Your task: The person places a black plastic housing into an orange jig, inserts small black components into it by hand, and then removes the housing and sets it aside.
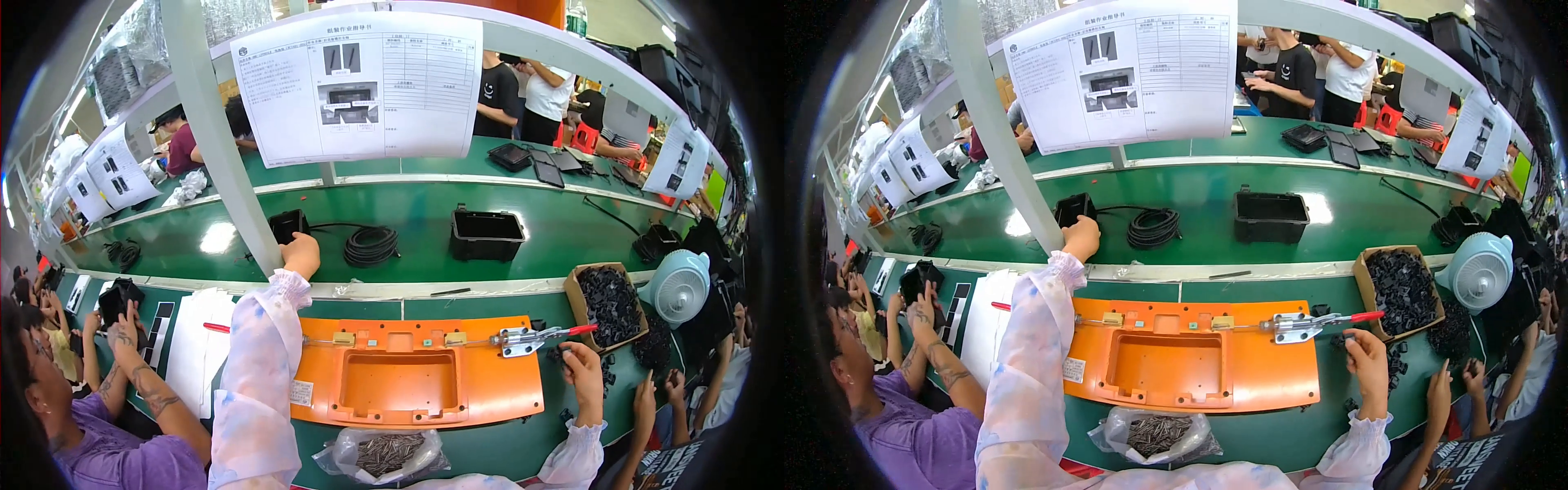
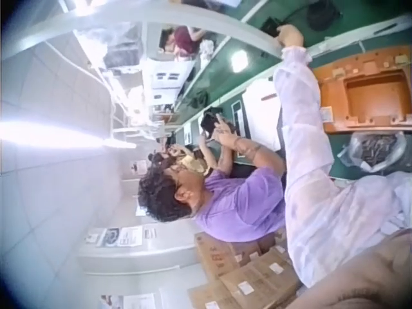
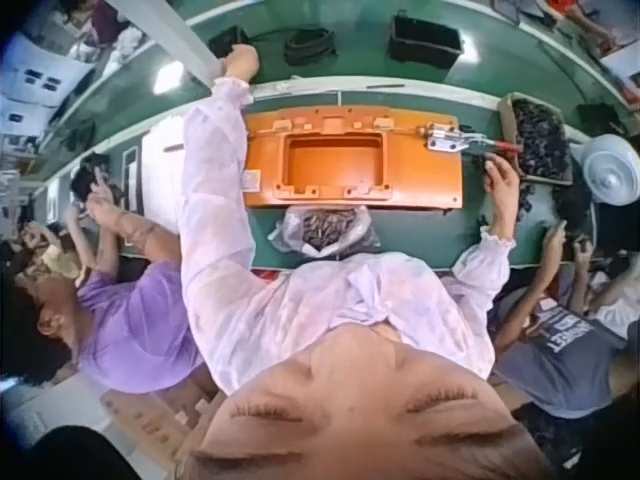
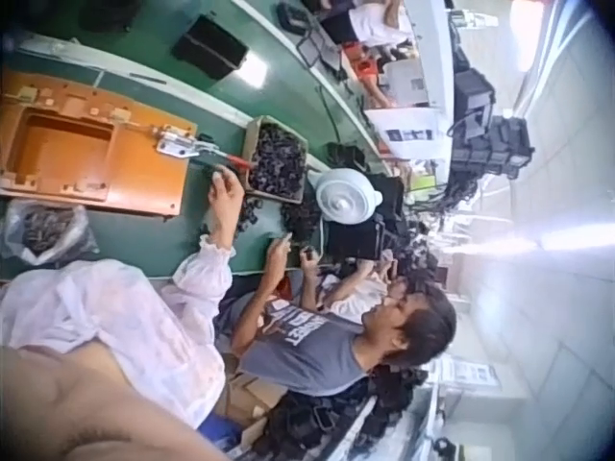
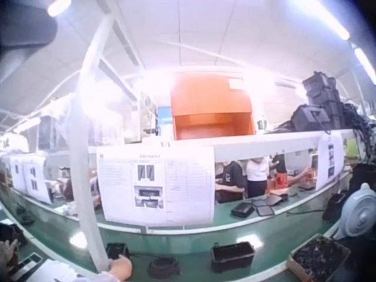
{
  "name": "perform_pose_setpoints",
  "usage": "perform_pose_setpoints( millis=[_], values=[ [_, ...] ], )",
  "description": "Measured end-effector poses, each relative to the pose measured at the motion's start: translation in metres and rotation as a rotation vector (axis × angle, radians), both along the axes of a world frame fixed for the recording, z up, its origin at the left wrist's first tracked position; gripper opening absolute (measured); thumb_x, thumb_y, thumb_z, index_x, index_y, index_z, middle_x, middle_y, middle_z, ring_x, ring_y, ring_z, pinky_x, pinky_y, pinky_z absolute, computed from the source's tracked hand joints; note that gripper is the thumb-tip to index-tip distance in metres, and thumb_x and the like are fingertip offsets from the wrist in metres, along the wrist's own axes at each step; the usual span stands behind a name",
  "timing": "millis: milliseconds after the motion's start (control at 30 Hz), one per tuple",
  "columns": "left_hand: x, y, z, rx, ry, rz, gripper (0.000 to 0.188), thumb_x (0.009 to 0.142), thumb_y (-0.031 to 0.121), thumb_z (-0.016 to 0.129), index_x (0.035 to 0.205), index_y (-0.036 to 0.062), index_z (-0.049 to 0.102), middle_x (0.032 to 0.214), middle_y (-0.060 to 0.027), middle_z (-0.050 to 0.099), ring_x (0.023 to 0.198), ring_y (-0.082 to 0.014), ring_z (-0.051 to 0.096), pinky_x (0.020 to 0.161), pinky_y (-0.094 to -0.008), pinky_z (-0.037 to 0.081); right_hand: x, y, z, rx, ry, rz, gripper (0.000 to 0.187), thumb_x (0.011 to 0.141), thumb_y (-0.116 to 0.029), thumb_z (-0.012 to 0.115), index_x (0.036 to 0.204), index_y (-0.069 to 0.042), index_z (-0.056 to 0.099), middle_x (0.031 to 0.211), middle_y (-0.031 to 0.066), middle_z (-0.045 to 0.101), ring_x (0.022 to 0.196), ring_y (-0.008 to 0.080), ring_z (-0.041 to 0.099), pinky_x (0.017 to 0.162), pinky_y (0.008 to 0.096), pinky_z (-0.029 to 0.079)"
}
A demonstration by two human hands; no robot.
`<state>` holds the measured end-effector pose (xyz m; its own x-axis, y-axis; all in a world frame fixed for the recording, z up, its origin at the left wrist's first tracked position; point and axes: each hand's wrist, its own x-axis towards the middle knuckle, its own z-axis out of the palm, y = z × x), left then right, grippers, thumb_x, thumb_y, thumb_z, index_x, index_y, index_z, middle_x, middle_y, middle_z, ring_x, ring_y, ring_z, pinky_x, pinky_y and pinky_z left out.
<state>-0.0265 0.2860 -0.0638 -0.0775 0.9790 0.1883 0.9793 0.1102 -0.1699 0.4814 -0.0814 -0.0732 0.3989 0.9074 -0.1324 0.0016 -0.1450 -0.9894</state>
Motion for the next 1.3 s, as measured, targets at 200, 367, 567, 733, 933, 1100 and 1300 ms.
perform_pose_setpoints(
  millis=[200, 367, 567, 733, 933, 1100, 1300],
  values=[
    [0.012, -0.02, 0.032, 0.054, -0.346, -0.103, 0.028, 0.09, 0.017, 0.067, 0.109, -0.003, 0.059, 0.101, -0.0271, 0.072, 0.101, -0.0431, 0.07, 0.088, -0.0531, 0.054, 0.02, -0.007, -0.001, 0.278, 0.369, -0.167, 0.018, 0.102, -0.009, 0.057, 0.118, -0.003, 0.061, 0.092, 0.0004, 0.059, 0.066, 0.0085, 0.053, 0.049, 0.0203, 0.038],
    [0.013, -0.061, 0.076, 0.24, -0.612, -0.452, 0.039, 0.093, 0.021, 0.065, 0.121, -0.0046, 0.054, 0.107, -0.0309, 0.068, 0.105, -0.0463, 0.065, 0.088, -0.0517, 0.052, -0.006, -0.007, 0.033, 0.359, 0.333, -0.025, 0.02, 0.103, -0.011, 0.057, 0.12, -0.001, 0.061, 0.098, 0.0066, 0.066, 0.064, 0.0067, 0.051, 0.047, 0.0188, 0.036],
    [0.029, -0.233, 0.155, 0.249, -0.715, -0.699, 0.032, 0.094, 0.002, 0.058, 0.125, 0.0012, 0.055, 0.11, -0.0242, 0.065, 0.1, -0.0449, 0.061, 0.097, -0.0442, 0.046, -0.068, 0.02, 0.075, 0.165, 0.185, 0.246, 0.023, 0.099, -0.007, 0.063, 0.121, -0.003, 0.062, 0.093, 0.0065, 0.072, 0.062, 0.004, 0.055, 0.047, 0.0149, 0.033],
    [0.042, -0.318, 0.15, 0.087, -0.496, -0.978, 0.039, 0.085, 0.002, 0.066, 0.123, -0.0023, 0.058, 0.109, -0.0142, 0.065, 0.095, -0.0313, 0.062, 0.108, -0.0509, 0.037, -0.095, 0.033, 0.093, 0.086, 0.223, 0.336, 0.012, 0.097, -0.008, 0.065, 0.109, -0.004, 0.063, 0.092, 0.0042, 0.071, 0.066, 0.0037, 0.056, 0.051, 0.0139, 0.037],
    [0.039, -0.345, 0.133, -0.111, -0.471, -1.084, 0.041, 0.082, 0.001, 0.065, 0.123, -0.0012, 0.061, 0.105, -0.0068, 0.065, 0.09, -0.019, 0.061, 0.11, -0.0528, 0.035, -0.119, 0.06, 0.098, 0.125, 0.111, 0.454, 0.012, 0.096, -0.015, 0.07, 0.105, -0.008, 0.068, 0.091, -0.0028, 0.07, 0.082, 0.0035, 0.061, 0.067, 0.0179, 0.043],
    [0.038, -0.339, 0.124, -0.072, -0.438, -1.095, 0.044, 0.083, 0.005, 0.061, 0.127, -0.0006, 0.06, 0.105, -0.0054, 0.064, 0.089, -0.0186, 0.061, 0.11, -0.0569, 0.034, -0.13, 0.079, 0.111, 0.112, 0.044, 0.453, 0.015, 0.096, -0.018, 0.072, 0.105, -0.008, 0.066, 0.086, -0.0048, 0.066, 0.068, 0.0003, 0.051, 0.056, 0.0155, 0.037],
    [0.039, -0.333, 0.122, 0.012, -0.348, -1.085, 0.039, 0.084, 0.006, 0.064, 0.123, 0.0058, 0.065, 0.104, -0.0037, 0.067, 0.088, -0.0169, 0.064, 0.11, -0.0548, 0.035, -0.144, 0.095, 0.123, 0.074, 0.058, 0.477, 0.015, 0.096, -0.018, 0.072, 0.104, -0.008, 0.064, 0.086, -0.0046, 0.065, 0.063, 0.0001, 0.046, 0.053, 0.0153, 0.035]
  ],
)
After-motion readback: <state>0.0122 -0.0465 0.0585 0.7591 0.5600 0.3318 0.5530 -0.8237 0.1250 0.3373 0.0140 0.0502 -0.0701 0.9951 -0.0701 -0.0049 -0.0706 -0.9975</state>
